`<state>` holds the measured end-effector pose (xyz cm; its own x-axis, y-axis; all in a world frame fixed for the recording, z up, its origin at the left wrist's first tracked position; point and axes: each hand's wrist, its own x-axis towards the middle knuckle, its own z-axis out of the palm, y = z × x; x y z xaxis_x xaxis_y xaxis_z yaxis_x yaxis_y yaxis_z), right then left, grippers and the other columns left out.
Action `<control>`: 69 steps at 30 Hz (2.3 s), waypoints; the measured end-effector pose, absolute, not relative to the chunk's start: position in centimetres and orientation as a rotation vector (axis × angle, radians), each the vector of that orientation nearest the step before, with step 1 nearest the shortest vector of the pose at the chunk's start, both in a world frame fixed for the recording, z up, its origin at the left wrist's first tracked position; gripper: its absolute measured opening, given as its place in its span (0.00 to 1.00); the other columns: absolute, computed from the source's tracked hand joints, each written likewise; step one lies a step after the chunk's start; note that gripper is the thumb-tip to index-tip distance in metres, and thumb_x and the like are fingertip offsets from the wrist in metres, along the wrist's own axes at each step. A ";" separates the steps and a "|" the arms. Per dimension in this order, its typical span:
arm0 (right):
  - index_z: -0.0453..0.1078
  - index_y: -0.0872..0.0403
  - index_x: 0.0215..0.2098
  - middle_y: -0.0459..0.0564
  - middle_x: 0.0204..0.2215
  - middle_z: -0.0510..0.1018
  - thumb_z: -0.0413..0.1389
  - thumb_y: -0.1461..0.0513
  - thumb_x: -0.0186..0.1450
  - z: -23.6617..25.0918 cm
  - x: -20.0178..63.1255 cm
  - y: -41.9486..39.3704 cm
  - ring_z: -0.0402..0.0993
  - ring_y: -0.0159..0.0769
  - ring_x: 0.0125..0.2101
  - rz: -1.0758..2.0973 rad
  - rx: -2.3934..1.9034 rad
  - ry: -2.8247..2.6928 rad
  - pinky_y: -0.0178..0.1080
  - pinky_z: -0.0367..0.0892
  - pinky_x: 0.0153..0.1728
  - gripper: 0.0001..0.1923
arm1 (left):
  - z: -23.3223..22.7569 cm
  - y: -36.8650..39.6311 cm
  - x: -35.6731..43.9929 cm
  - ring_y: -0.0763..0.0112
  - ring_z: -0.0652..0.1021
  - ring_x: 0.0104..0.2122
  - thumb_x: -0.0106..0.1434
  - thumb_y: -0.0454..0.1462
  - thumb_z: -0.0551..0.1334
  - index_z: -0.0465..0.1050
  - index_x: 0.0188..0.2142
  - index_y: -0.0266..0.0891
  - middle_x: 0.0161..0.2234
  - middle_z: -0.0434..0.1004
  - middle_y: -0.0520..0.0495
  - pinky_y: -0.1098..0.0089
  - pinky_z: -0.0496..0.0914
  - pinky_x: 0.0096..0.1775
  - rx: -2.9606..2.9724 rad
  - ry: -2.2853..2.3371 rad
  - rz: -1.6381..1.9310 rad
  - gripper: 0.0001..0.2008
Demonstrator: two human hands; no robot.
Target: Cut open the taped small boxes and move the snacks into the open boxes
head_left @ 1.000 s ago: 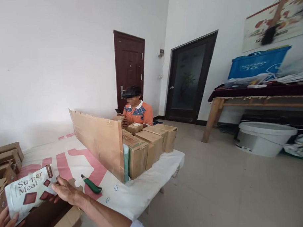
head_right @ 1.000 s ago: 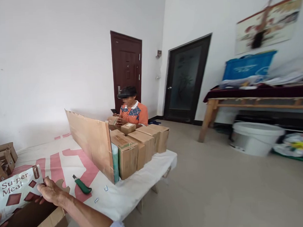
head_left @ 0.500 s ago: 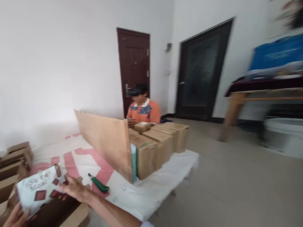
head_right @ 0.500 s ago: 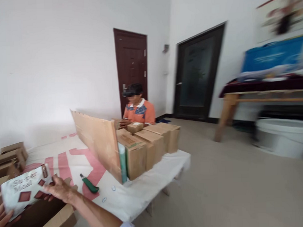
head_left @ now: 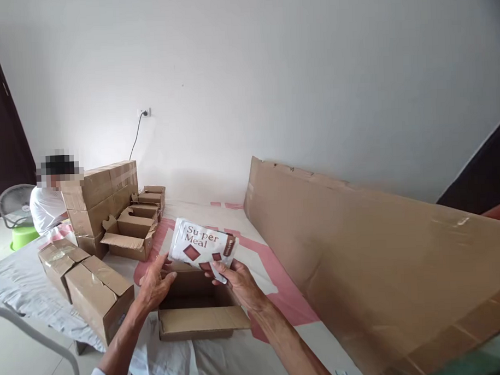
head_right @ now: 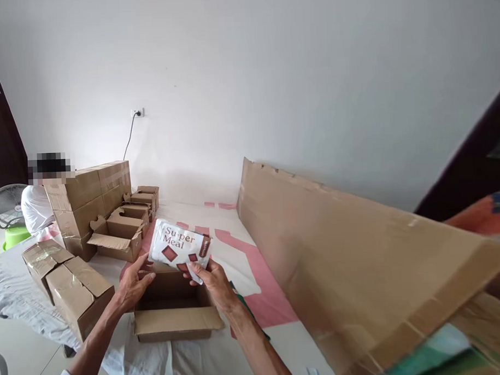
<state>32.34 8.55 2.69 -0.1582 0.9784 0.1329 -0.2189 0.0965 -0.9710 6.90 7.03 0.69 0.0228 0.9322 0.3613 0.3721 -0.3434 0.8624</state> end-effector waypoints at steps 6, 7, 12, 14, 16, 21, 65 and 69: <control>0.80 0.53 0.47 0.56 0.41 0.87 0.73 0.43 0.55 5.0 31.5 8.9 0.85 0.47 0.39 1.304 -0.850 -1.279 0.42 0.79 0.34 0.30 | 5.0 5.3 4.3 0.54 0.81 0.53 0.65 0.35 0.67 0.76 0.60 0.44 0.55 0.80 0.39 0.53 0.77 0.56 2.182 1.446 1.304 0.23; 0.80 0.53 0.47 0.56 0.42 0.87 0.72 0.43 0.56 5.4 31.0 9.0 0.85 0.48 0.40 1.293 -0.847 -1.319 0.42 0.79 0.34 0.29 | 6.8 5.2 3.6 0.53 0.80 0.55 0.66 0.36 0.67 0.74 0.62 0.43 0.57 0.79 0.38 0.53 0.77 0.56 2.237 1.497 1.354 0.25; 0.81 0.54 0.45 0.55 0.41 0.86 0.70 0.47 0.58 6.9 27.2 10.0 0.83 0.47 0.41 1.226 -0.757 -1.533 0.39 0.75 0.31 0.25 | 15.5 5.4 1.3 0.46 0.68 0.68 0.63 0.39 0.73 0.61 0.71 0.47 0.70 0.65 0.38 0.44 0.67 0.66 2.697 1.689 1.115 0.40; 0.81 0.54 0.47 0.53 0.39 0.86 0.68 0.49 0.59 7.3 26.0 10.5 0.82 0.45 0.40 1.171 -0.710 -1.600 0.39 0.73 0.32 0.23 | 17.3 6.0 1.1 0.43 0.68 0.68 0.63 0.40 0.73 0.61 0.71 0.48 0.69 0.67 0.38 0.42 0.69 0.63 2.787 1.749 0.877 0.40; 0.81 0.54 0.49 0.50 0.39 0.86 0.67 0.53 0.61 7.6 25.4 10.8 0.81 0.43 0.40 1.083 -0.683 -1.659 0.39 0.73 0.36 0.21 | 18.1 6.6 1.1 0.42 0.69 0.67 0.64 0.39 0.71 0.62 0.71 0.47 0.67 0.70 0.38 0.42 0.70 0.61 2.817 1.801 0.657 0.38; 0.81 0.53 0.48 0.46 0.38 0.84 0.64 0.57 0.63 8.3 25.1 11.5 0.77 0.40 0.39 0.884 -0.728 -1.814 0.38 0.69 0.40 0.16 | 18.7 7.6 1.8 0.47 0.73 0.63 0.66 0.34 0.67 0.68 0.67 0.50 0.63 0.76 0.42 0.48 0.69 0.58 2.848 1.841 0.366 0.30; 0.79 0.55 0.46 0.56 0.34 0.84 0.52 0.58 0.58 -11.9 37.9 11.3 0.77 0.47 0.33 0.736 -1.279 -1.235 0.47 0.70 0.38 0.21 | 8.1 18.1 -2.3 0.51 0.76 0.58 0.67 0.32 0.59 0.78 0.56 0.49 0.55 0.78 0.40 0.60 0.73 0.50 2.470 2.290 -0.553 0.20; 0.79 0.54 0.42 0.53 0.32 0.84 0.51 0.57 0.58 -11.7 37.7 11.3 0.76 0.45 0.32 0.690 -1.287 -1.268 0.43 0.68 0.36 0.20 | 9.1 19.1 -2.5 0.48 0.80 0.53 0.64 0.29 0.59 0.82 0.49 0.48 0.49 0.81 0.39 0.58 0.74 0.48 2.404 2.325 -0.582 0.19</control>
<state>37.73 11.29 -11.70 0.2447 0.9249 0.2911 0.2581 0.2273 -0.9390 -2.47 19.13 9.13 0.0188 0.9975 -0.0675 0.9118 -0.0448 -0.4083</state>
